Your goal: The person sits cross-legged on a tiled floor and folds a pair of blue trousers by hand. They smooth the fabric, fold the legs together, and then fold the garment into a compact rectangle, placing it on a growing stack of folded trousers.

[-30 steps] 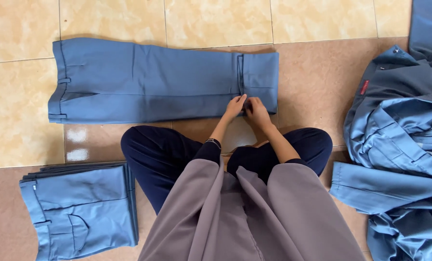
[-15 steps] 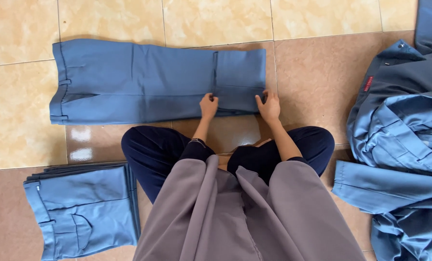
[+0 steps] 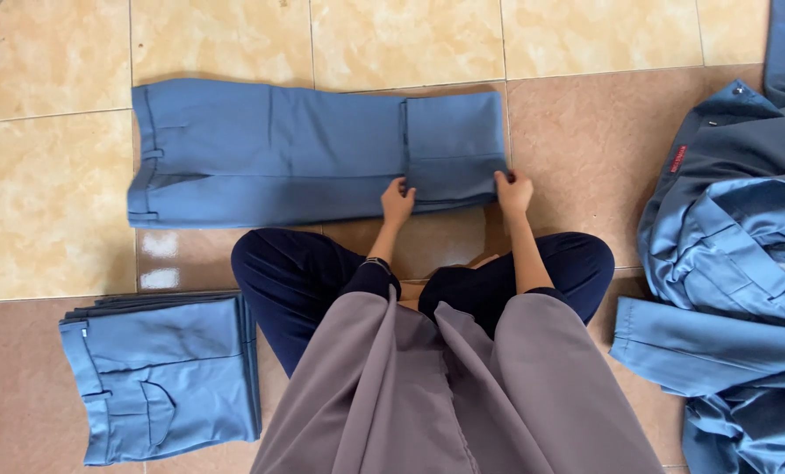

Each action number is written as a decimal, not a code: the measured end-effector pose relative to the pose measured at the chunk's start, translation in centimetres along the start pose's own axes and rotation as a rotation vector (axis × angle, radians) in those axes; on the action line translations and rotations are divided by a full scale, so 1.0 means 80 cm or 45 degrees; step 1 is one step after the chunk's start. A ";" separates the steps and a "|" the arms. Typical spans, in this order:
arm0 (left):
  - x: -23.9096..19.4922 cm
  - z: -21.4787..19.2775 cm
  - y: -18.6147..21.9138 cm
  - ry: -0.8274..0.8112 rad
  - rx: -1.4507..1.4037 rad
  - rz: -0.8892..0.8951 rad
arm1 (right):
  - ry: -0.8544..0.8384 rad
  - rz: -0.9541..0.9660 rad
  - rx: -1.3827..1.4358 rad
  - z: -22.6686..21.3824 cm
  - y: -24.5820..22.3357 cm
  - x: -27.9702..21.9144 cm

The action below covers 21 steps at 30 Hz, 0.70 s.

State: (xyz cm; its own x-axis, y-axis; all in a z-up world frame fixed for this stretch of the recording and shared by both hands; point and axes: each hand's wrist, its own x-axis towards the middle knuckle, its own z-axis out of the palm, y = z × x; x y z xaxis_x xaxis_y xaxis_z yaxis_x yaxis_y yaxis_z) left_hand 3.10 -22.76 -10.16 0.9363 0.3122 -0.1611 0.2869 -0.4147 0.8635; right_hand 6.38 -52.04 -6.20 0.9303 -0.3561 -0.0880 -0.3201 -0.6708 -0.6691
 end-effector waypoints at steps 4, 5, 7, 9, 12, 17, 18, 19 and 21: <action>-0.015 0.054 0.024 -0.178 -0.074 -0.060 | 0.371 0.195 0.026 -0.034 0.014 0.001; -0.022 0.062 0.034 -0.224 -0.099 -0.087 | 0.435 0.270 0.056 -0.045 0.011 -0.003; -0.025 0.053 0.050 -0.232 -0.104 -0.093 | 0.371 0.334 0.175 -0.058 -0.008 -0.016; -0.025 0.035 0.054 -0.235 -0.107 -0.101 | 0.301 0.395 0.298 -0.065 -0.020 -0.022; -0.008 -0.016 0.034 -0.192 -0.061 -0.086 | 0.212 0.350 0.192 -0.045 -0.012 -0.014; 0.016 -0.117 -0.022 -0.041 0.081 -0.071 | -0.067 -0.128 -0.010 0.008 0.021 -0.002; 0.021 -0.133 -0.037 -0.034 0.082 -0.074 | -0.073 -0.133 -0.008 0.007 0.011 -0.008; 0.026 -0.148 -0.051 0.017 0.103 -0.010 | -0.114 -0.128 -0.064 0.005 0.001 -0.015; 0.031 -0.178 -0.069 0.068 0.122 0.055 | -0.154 -0.123 -0.121 -0.002 -0.016 -0.028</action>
State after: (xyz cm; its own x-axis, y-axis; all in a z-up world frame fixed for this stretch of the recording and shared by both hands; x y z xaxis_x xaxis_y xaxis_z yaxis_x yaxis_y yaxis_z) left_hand 0.94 -7.50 -8.52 0.9368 0.3361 -0.0969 0.2669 -0.5079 0.8191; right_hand 4.70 -50.51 -4.99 0.9706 -0.2096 -0.1186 -0.2380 -0.7587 -0.6064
